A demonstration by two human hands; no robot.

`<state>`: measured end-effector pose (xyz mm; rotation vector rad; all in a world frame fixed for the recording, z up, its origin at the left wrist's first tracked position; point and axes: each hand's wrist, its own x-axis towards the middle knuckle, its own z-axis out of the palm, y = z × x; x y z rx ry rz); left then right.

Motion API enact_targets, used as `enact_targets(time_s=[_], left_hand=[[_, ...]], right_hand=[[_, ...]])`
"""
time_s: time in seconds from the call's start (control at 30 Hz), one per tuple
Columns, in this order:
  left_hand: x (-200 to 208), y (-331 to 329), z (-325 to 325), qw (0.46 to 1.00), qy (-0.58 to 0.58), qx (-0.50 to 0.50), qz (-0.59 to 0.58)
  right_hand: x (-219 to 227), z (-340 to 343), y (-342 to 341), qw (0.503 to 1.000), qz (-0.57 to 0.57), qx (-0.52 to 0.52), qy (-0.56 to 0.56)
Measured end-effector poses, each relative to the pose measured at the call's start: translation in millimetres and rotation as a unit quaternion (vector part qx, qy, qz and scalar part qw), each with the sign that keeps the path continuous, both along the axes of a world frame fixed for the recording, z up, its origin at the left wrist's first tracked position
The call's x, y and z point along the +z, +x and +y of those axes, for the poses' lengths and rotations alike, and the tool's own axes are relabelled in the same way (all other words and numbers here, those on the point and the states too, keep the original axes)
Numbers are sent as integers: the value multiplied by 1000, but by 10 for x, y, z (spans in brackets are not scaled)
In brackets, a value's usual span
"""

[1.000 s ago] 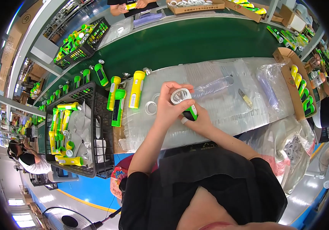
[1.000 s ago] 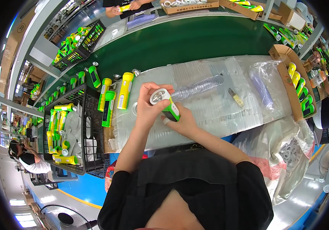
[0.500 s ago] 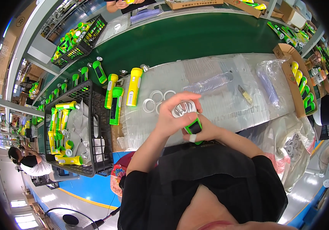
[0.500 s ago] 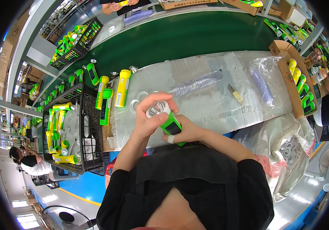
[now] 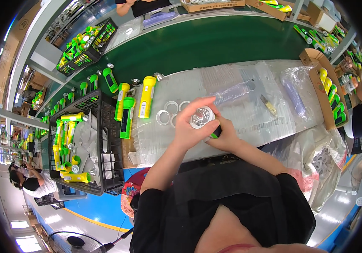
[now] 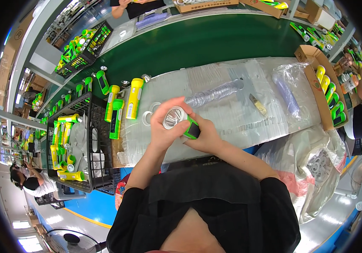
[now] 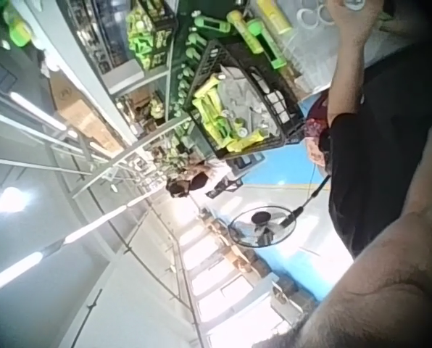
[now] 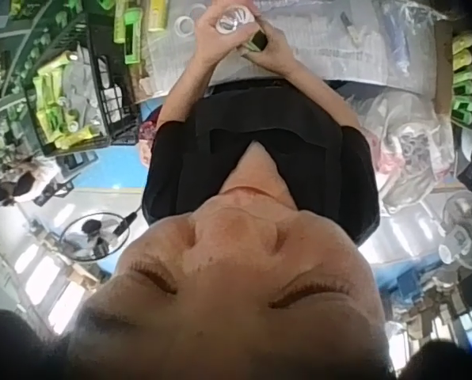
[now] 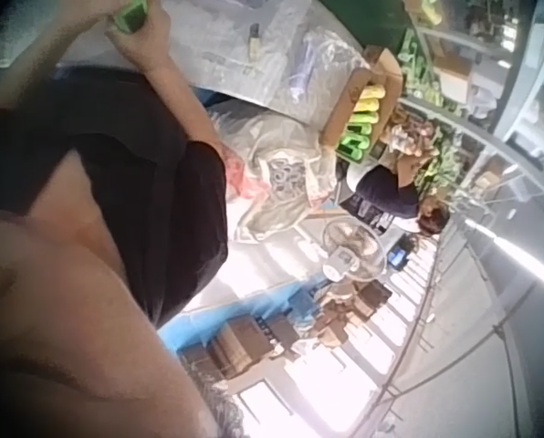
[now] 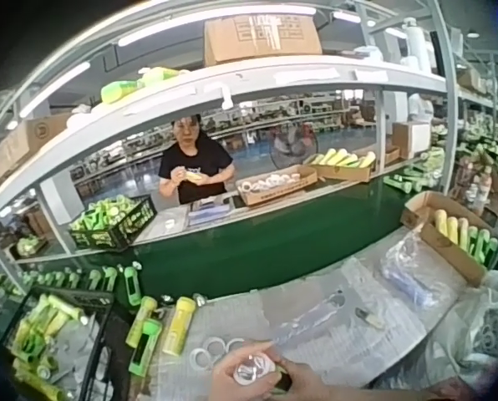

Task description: Assembling plastic flashlights by attaching lenses and caps, then sorting components on a production line.

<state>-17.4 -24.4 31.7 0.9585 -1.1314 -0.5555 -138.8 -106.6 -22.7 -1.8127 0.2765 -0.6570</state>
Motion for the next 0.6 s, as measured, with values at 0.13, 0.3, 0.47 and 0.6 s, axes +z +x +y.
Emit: enact_targets(time_s=[0.13, 0.3, 0.47, 0.6], left_hand=[[-132, -17, -72, 999, 29, -23, 25], [-220, 6, -293, 999, 26, 25, 2], [-197, 916, 67, 859, 147, 320, -372], [-273, 1459, 577, 749, 268, 409, -446]], right_hand=[[-31, -95, -127, 994, 30, 69, 75], [315, -549, -441, 973, 108, -15, 204], [420, -1955, -1523, 859, -101, -447, 227], [315, -3351, -2717, 701, 39, -710, 62]])
